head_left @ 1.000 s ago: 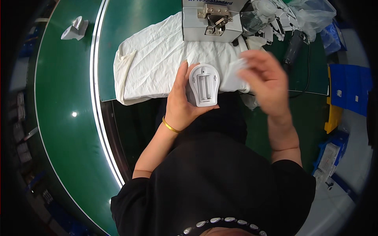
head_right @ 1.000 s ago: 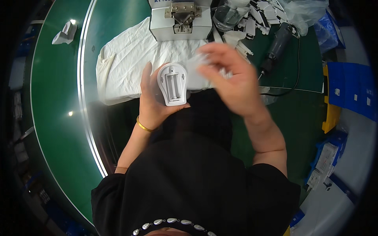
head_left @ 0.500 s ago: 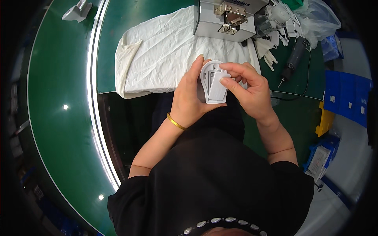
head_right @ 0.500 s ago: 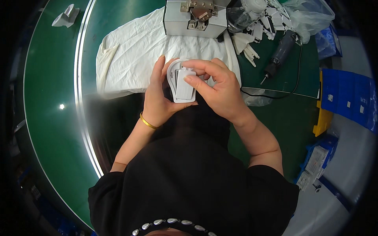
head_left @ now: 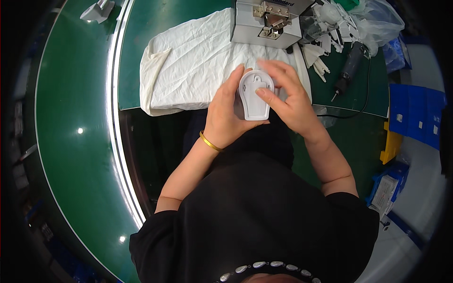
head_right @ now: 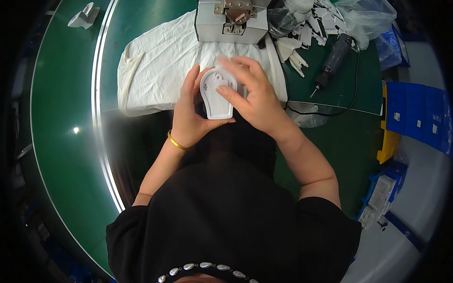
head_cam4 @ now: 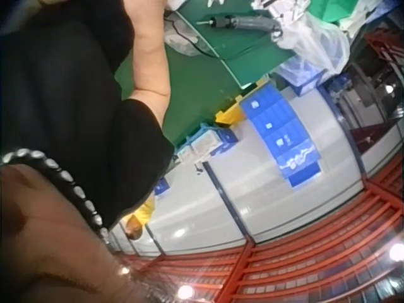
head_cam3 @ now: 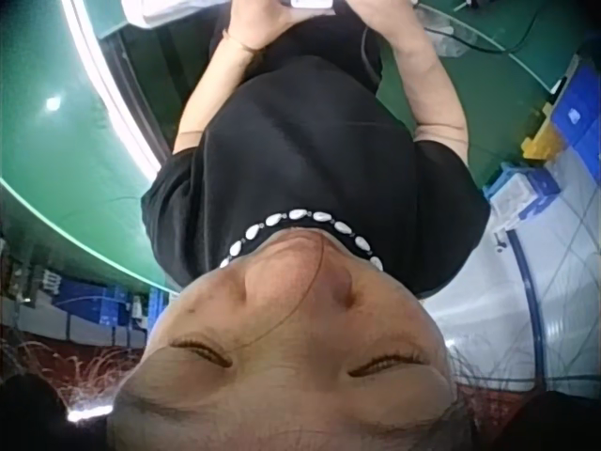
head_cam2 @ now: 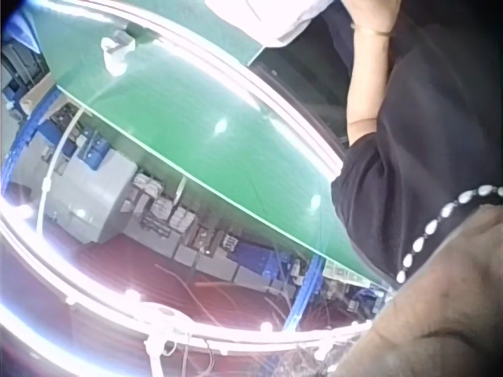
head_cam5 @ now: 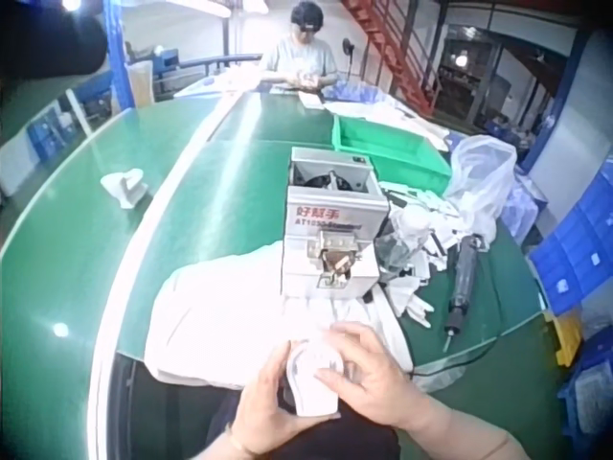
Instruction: Assembling white plastic electronic casings using an electric screwdriver and placing internal components.
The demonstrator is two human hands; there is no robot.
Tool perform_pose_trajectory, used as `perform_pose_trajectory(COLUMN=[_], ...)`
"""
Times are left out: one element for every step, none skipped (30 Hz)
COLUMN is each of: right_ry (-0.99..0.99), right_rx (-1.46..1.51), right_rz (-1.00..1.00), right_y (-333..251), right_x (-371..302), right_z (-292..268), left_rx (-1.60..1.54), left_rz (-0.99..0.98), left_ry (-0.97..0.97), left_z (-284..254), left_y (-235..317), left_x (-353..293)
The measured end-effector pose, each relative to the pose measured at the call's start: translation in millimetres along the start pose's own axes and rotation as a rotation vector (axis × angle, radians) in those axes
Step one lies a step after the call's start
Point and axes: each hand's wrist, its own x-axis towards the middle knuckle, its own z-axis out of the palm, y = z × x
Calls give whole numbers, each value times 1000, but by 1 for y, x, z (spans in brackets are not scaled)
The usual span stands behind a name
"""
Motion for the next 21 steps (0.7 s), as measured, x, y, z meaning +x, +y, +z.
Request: perform_pose_trajectory(right_ry=[4,-26,-57,-55,-121,-188,-184,-180,-176,-175,-178,-181,-181,-166,-150,-149,-147,-144,-143,-141,-139], right_rx=[-1,211,423,425,598,771,772,781,791,792,794,795,798,797,796,798,766,734,735,740,746], right_rz=[-1,149,299,296,394,490,490,481,471,469,432,394,393,393,393,395,384,372,374,373,372], right_y=[3,5,5,1,-6,-11,-12,-12,-12,-14,-17,-19,-20,-20,-20,-21,-21,-21,-20,-18,-16], right_x=[-4,-8,-11,-12,-12,-13,-15,-16,-17,-18,-19,-21,-22,-24,-26,-27,-28,-29,-29,-29,-28], right_z=[0,-1,-1,-2,-4,-5,-4,-4,-4,-5,-4,-3,-1,1,2,2,3,3,3,3,2], left_rx=[0,-16,-32,-30,-36,-42,-43,-321,-599,-760,-778,-757,-737,-736,-702,-668,-668,-654,-640,-640,-647], left_rz=[3,43,82,84,85,87,88,14,-62,-195,-298,-290,-283,-285,-281,-276,-279,-281,-284,-283,-308], left_ry=[-2,-7,-13,-15,-55,-94,-98,-109,-119,-153,-102,-115,-128,-129,-123,-117,-119,-112,-105,-107,-107], left_z=[0,-1,-3,-4,-4,-4,-6,-7,-9,-13,-13,-15,-15,-15,-13,-12,-12,-11,-10,-10,-9], left_y=[-1,-2,-3,-1,1,4,9,16,22,25,30,31,32,32,32,32,32,32,32,33,33], left_x=[-2,-5,-7,-9,-10,-12,-12,-11,-11,-10,-9,-9,-9,-10,-11,-12,-12,-12,-13,-11,-10])
